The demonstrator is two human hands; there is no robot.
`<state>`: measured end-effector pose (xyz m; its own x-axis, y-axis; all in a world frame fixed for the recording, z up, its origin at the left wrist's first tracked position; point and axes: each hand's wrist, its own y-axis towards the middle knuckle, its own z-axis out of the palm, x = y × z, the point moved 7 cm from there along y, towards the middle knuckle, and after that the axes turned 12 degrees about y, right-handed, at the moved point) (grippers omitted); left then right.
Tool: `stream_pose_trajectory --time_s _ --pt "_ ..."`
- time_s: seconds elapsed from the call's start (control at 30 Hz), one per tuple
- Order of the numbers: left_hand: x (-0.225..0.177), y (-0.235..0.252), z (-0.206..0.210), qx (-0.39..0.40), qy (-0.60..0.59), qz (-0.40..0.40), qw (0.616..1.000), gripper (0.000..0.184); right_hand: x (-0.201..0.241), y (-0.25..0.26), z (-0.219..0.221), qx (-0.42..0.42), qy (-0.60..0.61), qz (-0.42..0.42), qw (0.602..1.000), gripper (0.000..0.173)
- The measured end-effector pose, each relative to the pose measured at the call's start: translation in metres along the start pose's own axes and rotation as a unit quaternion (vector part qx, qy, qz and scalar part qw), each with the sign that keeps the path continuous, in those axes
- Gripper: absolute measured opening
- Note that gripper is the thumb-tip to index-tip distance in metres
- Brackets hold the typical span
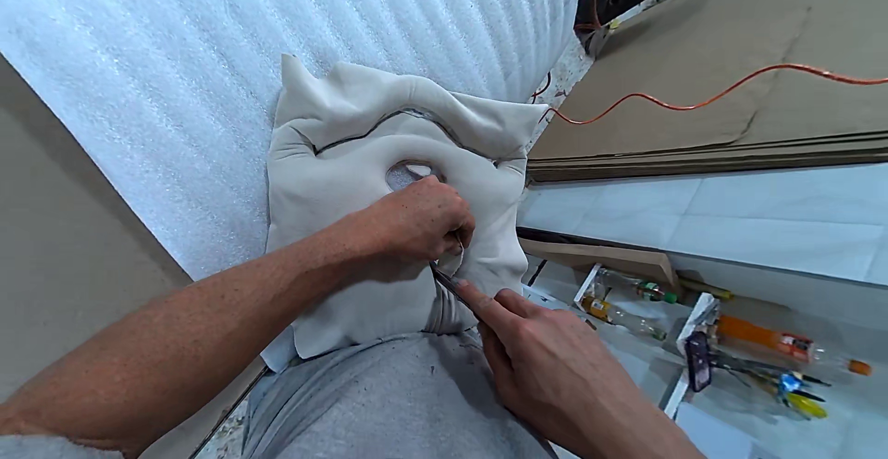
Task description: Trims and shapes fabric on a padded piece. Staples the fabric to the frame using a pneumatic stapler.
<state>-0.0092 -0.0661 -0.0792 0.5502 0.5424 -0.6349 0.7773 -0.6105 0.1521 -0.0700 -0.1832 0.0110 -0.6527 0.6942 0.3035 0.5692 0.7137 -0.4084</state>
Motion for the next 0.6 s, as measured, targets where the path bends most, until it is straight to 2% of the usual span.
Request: stream_pose_trajectory --time_s 0.6 --pt "0.0 0.0 -0.002 -0.007 -0.008 -0.001 1.0 0.007 -0.012 0.029 -0.025 0.113 -0.069 -0.066 0.989 0.042"
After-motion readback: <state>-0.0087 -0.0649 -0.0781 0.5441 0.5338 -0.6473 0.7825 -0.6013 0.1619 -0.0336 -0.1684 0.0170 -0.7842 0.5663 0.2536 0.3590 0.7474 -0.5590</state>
